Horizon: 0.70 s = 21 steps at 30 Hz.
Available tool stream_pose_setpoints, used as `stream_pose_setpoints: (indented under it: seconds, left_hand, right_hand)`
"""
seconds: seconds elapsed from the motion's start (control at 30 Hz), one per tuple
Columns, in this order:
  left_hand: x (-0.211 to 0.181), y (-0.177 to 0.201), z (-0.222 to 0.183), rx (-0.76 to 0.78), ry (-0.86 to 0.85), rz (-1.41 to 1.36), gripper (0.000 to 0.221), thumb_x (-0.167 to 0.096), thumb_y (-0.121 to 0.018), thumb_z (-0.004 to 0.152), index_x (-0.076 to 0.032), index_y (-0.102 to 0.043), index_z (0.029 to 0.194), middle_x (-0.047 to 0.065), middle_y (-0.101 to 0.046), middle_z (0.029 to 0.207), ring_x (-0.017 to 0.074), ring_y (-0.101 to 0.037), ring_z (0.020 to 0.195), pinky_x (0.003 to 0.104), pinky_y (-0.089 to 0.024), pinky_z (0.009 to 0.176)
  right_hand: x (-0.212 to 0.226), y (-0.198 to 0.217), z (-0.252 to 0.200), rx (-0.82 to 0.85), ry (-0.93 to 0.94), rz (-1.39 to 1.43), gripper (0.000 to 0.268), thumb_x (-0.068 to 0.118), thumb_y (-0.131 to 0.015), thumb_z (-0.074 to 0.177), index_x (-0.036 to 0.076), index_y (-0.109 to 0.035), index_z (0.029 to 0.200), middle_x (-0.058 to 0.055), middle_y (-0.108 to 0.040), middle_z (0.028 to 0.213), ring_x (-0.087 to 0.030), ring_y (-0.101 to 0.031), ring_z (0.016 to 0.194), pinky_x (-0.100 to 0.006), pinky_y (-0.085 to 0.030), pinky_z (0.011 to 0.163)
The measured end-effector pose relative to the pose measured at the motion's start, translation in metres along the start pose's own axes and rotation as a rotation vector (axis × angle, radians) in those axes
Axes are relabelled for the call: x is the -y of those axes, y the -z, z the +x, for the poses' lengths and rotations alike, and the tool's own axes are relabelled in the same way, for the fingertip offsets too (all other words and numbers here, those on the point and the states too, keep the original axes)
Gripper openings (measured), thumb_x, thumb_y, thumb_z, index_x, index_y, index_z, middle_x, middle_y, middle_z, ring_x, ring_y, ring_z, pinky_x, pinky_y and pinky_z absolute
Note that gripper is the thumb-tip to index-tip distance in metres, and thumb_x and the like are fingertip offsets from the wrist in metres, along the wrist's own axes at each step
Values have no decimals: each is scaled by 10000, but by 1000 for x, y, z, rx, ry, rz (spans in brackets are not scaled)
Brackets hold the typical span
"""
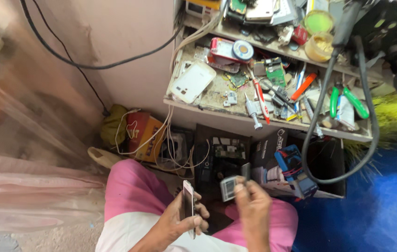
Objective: The person is repairing a small electronic device, likely a mobile phone. They use a screwdriver to adjust components on the circuit board, then pick up a phone casing and a metal tool to pry open the device.
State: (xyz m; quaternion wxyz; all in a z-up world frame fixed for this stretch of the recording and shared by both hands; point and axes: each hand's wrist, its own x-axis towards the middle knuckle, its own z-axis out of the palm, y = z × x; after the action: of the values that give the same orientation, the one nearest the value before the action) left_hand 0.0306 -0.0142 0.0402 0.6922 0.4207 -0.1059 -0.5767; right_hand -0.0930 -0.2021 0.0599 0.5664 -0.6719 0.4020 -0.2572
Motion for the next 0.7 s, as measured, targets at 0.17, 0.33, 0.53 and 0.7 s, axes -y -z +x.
stream_pose_setpoints:
  seconds: [0.17, 0.33, 0.53, 0.7]
  left_hand:
    - [-5, 16, 0, -92, -41, 39, 715, -165, -907, 705, -33, -500, 1277, 62, -633, 930, 139, -628, 799, 298, -530, 689]
    - [4, 47, -4, -158, -64, 56, 722, -162, -911, 682, -44, -516, 1274, 62, -644, 906, 145, -638, 786, 299, -541, 690]
    - [23, 91, -4, -251, -112, 111, 713, -203, -905, 699, -23, -513, 1267, 80, -646, 916, 179, -656, 823, 328, -566, 708]
    - [32, 116, -3, -324, -41, 255, 735, -289, -883, 713, -47, -511, 1299, 87, -645, 947, 176, -669, 886, 351, -586, 742]
  right_hand:
    - [76, 55, 93, -327, 475, -397, 200, 185, -685, 994, 8, -737, 1072, -42, -700, 945, -106, -608, 821, -288, -497, 750]
    - [117, 80, 200, -415, 481, -588, 181, 156, -713, 971, 30, -766, 1090, -118, -718, 838, -172, -655, 723, -336, -516, 677]
    - [120, 92, 253, -455, 570, -806, 151, 137, -718, 953, 41, -779, 1053, -182, -749, 888, -278, -720, 755, -400, -561, 726]
    - [119, 87, 257, -491, 542, -1007, 141, 157, -736, 947, 67, -792, 1040, -194, -727, 902, -338, -696, 799, -445, -559, 773]
